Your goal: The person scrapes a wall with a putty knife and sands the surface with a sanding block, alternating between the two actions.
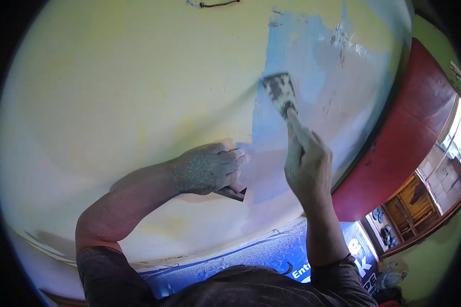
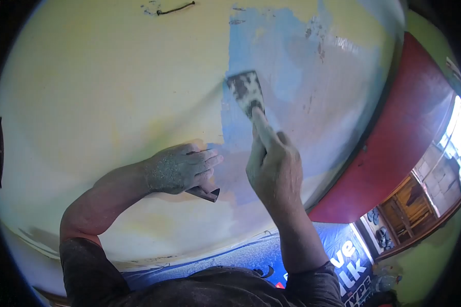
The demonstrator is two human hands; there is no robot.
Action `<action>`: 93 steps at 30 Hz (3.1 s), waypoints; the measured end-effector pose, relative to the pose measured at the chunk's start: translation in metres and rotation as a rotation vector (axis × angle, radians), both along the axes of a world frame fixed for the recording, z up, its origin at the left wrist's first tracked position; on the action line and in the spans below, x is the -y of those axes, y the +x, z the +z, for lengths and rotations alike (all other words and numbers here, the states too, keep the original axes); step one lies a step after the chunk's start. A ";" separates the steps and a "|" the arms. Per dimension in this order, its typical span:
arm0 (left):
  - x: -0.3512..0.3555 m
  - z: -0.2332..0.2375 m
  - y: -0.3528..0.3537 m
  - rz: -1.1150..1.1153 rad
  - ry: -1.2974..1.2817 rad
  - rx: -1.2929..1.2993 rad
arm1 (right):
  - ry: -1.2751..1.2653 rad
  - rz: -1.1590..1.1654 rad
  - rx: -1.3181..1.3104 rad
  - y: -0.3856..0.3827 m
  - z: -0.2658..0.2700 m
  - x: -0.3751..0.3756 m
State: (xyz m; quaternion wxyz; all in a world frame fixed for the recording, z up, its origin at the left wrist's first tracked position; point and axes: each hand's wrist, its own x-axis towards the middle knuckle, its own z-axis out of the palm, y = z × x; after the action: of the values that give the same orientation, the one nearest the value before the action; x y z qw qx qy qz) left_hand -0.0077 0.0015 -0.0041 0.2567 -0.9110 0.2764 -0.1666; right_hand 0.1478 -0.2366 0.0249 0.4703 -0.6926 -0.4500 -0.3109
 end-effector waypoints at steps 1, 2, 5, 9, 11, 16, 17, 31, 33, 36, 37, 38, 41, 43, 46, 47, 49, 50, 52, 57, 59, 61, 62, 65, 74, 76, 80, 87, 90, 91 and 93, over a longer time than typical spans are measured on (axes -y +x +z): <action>0.001 0.000 0.000 0.007 -0.015 -0.012 | 0.028 0.010 0.028 0.001 0.002 -0.003; 0.001 -0.001 0.000 0.015 -0.029 -0.025 | 0.027 0.009 -0.003 -0.001 0.003 -0.002; -0.002 -0.005 0.002 -0.001 0.005 0.001 | 0.025 0.005 -0.026 -0.006 0.005 0.000; 0.001 -0.002 0.000 -0.011 0.021 0.080 | 0.035 -0.001 0.045 -0.010 -0.008 -0.003; 0.002 -0.001 -0.001 -0.023 0.016 0.079 | 0.052 -0.012 0.042 -0.013 0.006 -0.010; -0.002 -0.007 -0.006 -0.108 -0.097 0.140 | 0.047 -0.063 0.013 -0.026 -0.003 -0.008; -0.003 -0.005 -0.007 -0.118 -0.081 0.177 | 0.021 -0.087 -0.056 -0.032 -0.007 -0.007; 0.019 0.098 0.012 -0.074 0.024 0.424 | -0.026 -0.056 -0.133 -0.028 0.016 0.007; 0.022 0.110 0.016 -0.053 0.038 0.469 | 0.001 -0.002 -0.099 -0.013 0.007 0.008; 0.024 0.110 0.022 -0.028 0.086 0.478 | -0.053 0.007 -0.131 -0.005 -0.014 0.016; 0.025 0.108 0.022 -0.015 0.104 0.488 | -0.061 0.017 -0.134 -0.003 -0.015 0.017; 0.026 0.104 0.021 -0.003 0.122 0.497 | -0.046 0.021 -0.119 -0.003 -0.012 0.015; 0.038 0.100 0.017 0.055 0.087 0.566 | 0.001 0.044 -0.085 0.001 0.001 0.010; 0.032 0.100 0.020 0.022 0.165 0.641 | 0.026 0.071 -0.078 0.005 0.001 0.010; 0.029 0.099 0.020 0.036 0.230 0.687 | -0.060 0.027 -0.090 0.002 -0.016 0.016; 0.029 0.098 0.020 0.039 0.221 0.683 | -0.042 0.022 -0.081 0.002 -0.014 0.015; 0.032 0.095 0.018 0.053 0.199 0.675 | -0.013 0.020 -0.063 -0.001 0.000 0.011; 0.032 0.093 0.018 0.071 0.182 0.669 | -0.021 0.017 -0.054 -0.002 0.006 0.013; 0.030 0.091 0.018 0.100 0.158 0.651 | -0.025 0.009 -0.044 -0.005 0.013 0.014; 0.031 0.093 0.021 0.040 0.153 0.687 | -0.064 -0.006 -0.060 -0.002 0.002 0.015; 0.031 0.092 0.021 0.039 0.152 0.670 | -0.027 -0.008 -0.056 -0.004 0.009 0.005; 0.031 0.094 0.019 0.073 0.169 0.654 | 0.013 0.000 -0.055 -0.004 0.027 -0.006; 0.031 0.096 0.018 0.057 0.200 0.668 | 0.015 0.000 -0.060 -0.007 0.028 -0.004; 0.029 0.096 0.020 0.023 0.228 0.692 | 0.011 0.004 -0.082 -0.012 0.014 0.007; 0.034 0.094 0.021 0.040 0.186 0.723 | 0.121 0.056 -0.079 0.005 0.027 0.005; 0.029 0.093 0.024 0.011 0.211 0.758 | 0.241 0.064 -0.183 -0.001 0.030 0.023; 0.029 0.095 0.024 0.020 0.224 0.757 | 0.240 -0.058 0.133 0.014 0.014 0.035; 0.036 0.096 0.022 0.103 0.193 0.723 | -0.146 -0.083 0.132 0.002 0.006 0.017; 0.035 0.100 0.021 0.092 0.193 0.711 | -0.131 -0.036 0.106 -0.001 0.002 0.020; 0.035 0.101 0.021 0.090 0.188 0.701 | -0.117 -0.017 0.101 -0.001 0.001 0.020; 0.038 0.099 0.020 0.099 0.140 0.686 | -0.118 -0.018 0.097 -0.003 0.005 0.018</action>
State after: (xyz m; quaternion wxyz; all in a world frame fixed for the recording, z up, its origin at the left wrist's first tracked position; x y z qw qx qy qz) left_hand 0.0126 -0.0361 0.0944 0.4044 -0.7944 0.1403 -0.4310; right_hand 0.1453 -0.2551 0.0301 0.4035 -0.7074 -0.4834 -0.3211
